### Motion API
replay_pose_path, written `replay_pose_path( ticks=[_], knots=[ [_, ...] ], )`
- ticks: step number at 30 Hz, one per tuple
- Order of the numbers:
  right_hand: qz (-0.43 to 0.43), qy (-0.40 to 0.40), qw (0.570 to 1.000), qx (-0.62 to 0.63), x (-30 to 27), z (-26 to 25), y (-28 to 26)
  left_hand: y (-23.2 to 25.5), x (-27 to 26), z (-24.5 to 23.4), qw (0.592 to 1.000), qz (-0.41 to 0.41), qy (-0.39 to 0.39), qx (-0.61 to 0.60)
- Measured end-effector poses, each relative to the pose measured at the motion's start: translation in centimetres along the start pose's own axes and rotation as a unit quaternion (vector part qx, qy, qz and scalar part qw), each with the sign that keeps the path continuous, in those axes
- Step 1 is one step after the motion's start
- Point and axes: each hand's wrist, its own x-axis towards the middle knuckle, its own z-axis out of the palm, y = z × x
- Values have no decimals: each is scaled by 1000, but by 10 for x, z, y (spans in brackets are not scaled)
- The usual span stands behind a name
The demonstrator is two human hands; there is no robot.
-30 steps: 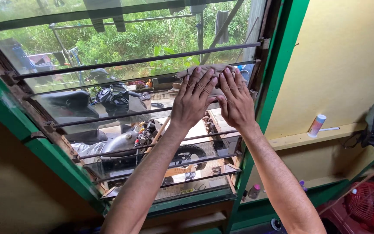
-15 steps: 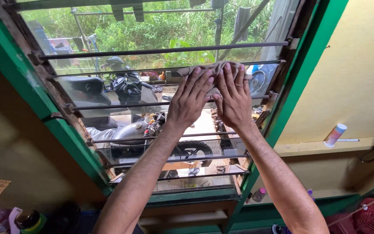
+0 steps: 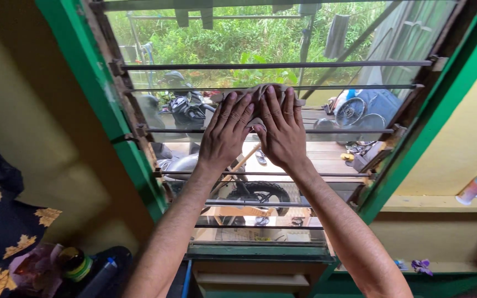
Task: The person wipes the glass of a window with a cloth, repeatedly folding and repositioning the cloth while cleaning the same area. The window has horizontal metal bars, and the view outside shows a motorcycle and greenery.
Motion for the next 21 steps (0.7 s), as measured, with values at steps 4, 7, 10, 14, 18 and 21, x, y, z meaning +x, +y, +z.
replay_pose_path(
  ticks=[4, 7, 10, 14, 18, 21],
  knots=[
    [-16, 21, 999, 30, 18, 14, -39, -35, -19, -18, 1000, -5, 14, 12],
    [-16, 25, 999, 33, 26, 35, -70, -64, -37, -31, 1000, -7, 4, 17],
    [-12, 32, 999, 36, 35, 52, -100, -88, -54, -40, 999, -16, 6, 38],
    [-20, 37, 998, 39, 51, 64, -135, -116, -79, -40, 998, -39, 10, 40],
    [-29, 44, 997, 48, 60, 70, -154, -131, -90, -50, 998, -45, 16, 41],
    [-39, 43, 997, 43, 58, 66, -143, -127, -93, -42, 996, -45, 2, 71]
  ],
)
